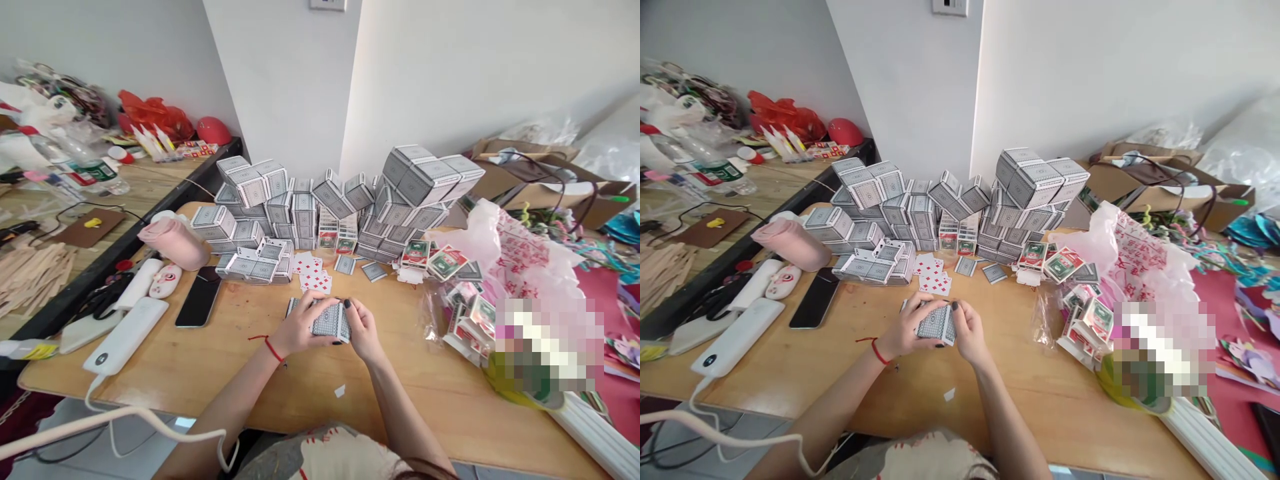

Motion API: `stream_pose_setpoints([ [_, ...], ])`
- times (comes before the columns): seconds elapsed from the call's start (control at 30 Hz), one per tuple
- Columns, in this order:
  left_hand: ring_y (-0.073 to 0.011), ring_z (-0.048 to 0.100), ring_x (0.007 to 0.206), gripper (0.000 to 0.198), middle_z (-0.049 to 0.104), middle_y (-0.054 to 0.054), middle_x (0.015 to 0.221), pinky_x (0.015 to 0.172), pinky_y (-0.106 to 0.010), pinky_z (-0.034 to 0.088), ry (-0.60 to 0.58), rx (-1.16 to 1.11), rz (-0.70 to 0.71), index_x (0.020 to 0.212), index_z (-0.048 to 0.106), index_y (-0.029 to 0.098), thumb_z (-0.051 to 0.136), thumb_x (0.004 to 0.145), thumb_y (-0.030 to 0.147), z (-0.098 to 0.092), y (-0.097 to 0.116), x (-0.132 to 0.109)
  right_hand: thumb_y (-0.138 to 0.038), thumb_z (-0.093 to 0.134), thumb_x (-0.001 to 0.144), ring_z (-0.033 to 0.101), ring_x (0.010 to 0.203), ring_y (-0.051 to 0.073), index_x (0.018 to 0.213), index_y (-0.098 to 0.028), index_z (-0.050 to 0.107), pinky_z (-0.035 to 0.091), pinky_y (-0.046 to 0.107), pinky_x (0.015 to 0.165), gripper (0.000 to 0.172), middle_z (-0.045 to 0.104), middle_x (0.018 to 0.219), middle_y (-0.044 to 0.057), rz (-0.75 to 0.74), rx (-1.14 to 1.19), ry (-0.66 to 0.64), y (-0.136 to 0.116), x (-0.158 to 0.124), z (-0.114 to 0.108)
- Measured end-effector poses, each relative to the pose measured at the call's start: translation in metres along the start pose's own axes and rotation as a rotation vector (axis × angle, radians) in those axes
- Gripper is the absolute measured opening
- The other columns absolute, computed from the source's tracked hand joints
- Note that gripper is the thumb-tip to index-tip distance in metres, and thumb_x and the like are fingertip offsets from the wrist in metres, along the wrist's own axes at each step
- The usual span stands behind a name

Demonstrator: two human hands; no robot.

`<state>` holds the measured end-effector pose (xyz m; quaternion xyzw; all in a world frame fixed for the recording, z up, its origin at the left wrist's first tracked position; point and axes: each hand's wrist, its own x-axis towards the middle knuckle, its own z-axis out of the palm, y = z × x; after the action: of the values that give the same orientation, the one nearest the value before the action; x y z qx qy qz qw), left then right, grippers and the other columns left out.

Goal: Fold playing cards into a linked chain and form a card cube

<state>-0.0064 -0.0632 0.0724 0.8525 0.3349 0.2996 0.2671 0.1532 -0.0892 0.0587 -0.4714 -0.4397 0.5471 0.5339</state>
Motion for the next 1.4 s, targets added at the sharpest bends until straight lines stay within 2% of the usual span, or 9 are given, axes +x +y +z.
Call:
stream_pose_setpoints([
  [0.2, -0.0239, 0.047, 0.103, 0.066, 0.044, -0.01, 0.108, 0.091, -0.036, 0.04, 0.0, -0.014, 0.004, 0.123, 0.043, 0.02, 0.06, 0.068, 0.052, -0.001, 0.0, 0.001, -0.053, 0.047, 0.078, 0.028, 0.052, 0.011, 0.062, -0.02, 0.04, 0.027, 0.023, 0.047, 0.037, 0.031, 0.058, -0.004, 0.015, -0.029, 0.001, -0.002, 0.004, 0.001],
  [0.43, -0.024, 0.047, 0.104, 0.065, 0.044, -0.01, 0.109, 0.091, -0.037, 0.041, 0.007, -0.027, 0.008, 0.123, 0.042, 0.021, 0.06, 0.068, 0.052, -0.002, 0.001, 0.003, -0.056, 0.031, 0.083, 0.04, 0.066, 0.015, 0.078, -0.022, 0.049, 0.037, 0.025, 0.061, 0.039, 0.043, 0.073, 0.001, -0.027, 0.01, 0.166, 0.008, 0.007, 0.01],
  [0.73, -0.0248, 0.045, 0.11, 0.069, 0.044, -0.012, 0.115, 0.095, -0.038, 0.039, -0.023, 0.035, 0.112, 0.127, 0.04, 0.019, 0.058, 0.07, 0.052, -0.001, 0.004, 0.004, -0.058, 0.032, 0.082, 0.049, 0.077, 0.017, 0.081, -0.022, 0.051, 0.041, 0.028, 0.072, 0.041, 0.053, 0.083, 0.003, -0.01, 0.053, 0.093, 0.0, 0.013, 0.021],
  [0.87, -0.0258, 0.044, 0.112, 0.072, 0.044, -0.012, 0.117, 0.097, -0.04, 0.038, -0.057, 0.025, 0.082, 0.128, 0.036, 0.021, 0.059, 0.068, 0.053, -0.004, 0.007, 0.006, -0.061, 0.031, 0.08, 0.052, 0.082, 0.018, 0.088, -0.023, 0.053, 0.042, 0.03, 0.075, 0.045, 0.056, 0.087, 0.004, 0.025, 0.075, 0.078, 0.001, 0.017, 0.02],
  [0.97, -0.0269, 0.043, 0.114, 0.072, 0.042, -0.012, 0.12, 0.097, -0.043, 0.038, -0.036, -0.011, 0.009, 0.128, 0.034, 0.023, 0.062, 0.067, 0.049, -0.006, 0.008, 0.006, -0.064, 0.025, 0.08, 0.054, 0.079, 0.018, 0.083, -0.022, 0.055, 0.043, 0.029, 0.072, 0.052, 0.058, 0.082, 0.003, 0.021, 0.113, 0.037, 0.004, 0.019, 0.015],
  [1.07, -0.0285, 0.04, 0.116, 0.077, 0.04, -0.013, 0.123, 0.097, -0.045, 0.037, 0.015, -0.018, -0.054, 0.13, 0.03, 0.024, 0.066, 0.065, 0.045, -0.007, 0.01, 0.005, -0.062, 0.027, 0.081, 0.052, 0.068, 0.016, 0.076, -0.021, 0.056, 0.041, 0.027, 0.064, 0.051, 0.056, 0.071, 0.001, 0.012, 0.051, 0.119, 0.009, 0.019, 0.012],
  [1.2, -0.0243, 0.047, 0.108, 0.066, 0.045, -0.009, 0.117, 0.091, -0.04, 0.042, -0.053, -0.015, -0.109, 0.125, 0.038, 0.026, 0.065, 0.067, 0.041, -0.011, 0.011, 0.006, -0.058, 0.038, 0.08, 0.044, 0.056, 0.014, 0.07, -0.019, 0.055, 0.035, 0.025, 0.052, 0.043, 0.052, 0.061, -0.001, 0.016, -0.118, 0.192, 0.015, 0.017, 0.013],
  [1.27, -0.0239, 0.048, 0.106, 0.062, 0.047, -0.009, 0.114, 0.091, -0.039, 0.042, 0.014, -0.053, -0.137, 0.122, 0.042, 0.025, 0.065, 0.068, 0.042, -0.013, 0.011, 0.007, -0.055, 0.042, 0.079, 0.047, 0.061, 0.014, 0.072, -0.019, 0.056, 0.037, 0.025, 0.055, 0.04, 0.055, 0.065, 0.0, -0.03, -0.138, 0.172, 0.015, 0.019, 0.011],
  [1.4, -0.0234, 0.045, 0.113, 0.054, 0.048, -0.011, 0.12, 0.096, -0.039, 0.037, 0.341, -0.24, -0.239, 0.122, 0.041, 0.02, 0.059, 0.074, 0.04, -0.013, 0.006, 0.012, -0.053, 0.041, 0.082, 0.053, 0.098, 0.02, 0.102, -0.02, 0.056, 0.04, 0.032, 0.083, 0.041, 0.06, 0.105, 0.007, -0.05, 0.034, 0.148, 0.012, 0.022, -0.003],
])
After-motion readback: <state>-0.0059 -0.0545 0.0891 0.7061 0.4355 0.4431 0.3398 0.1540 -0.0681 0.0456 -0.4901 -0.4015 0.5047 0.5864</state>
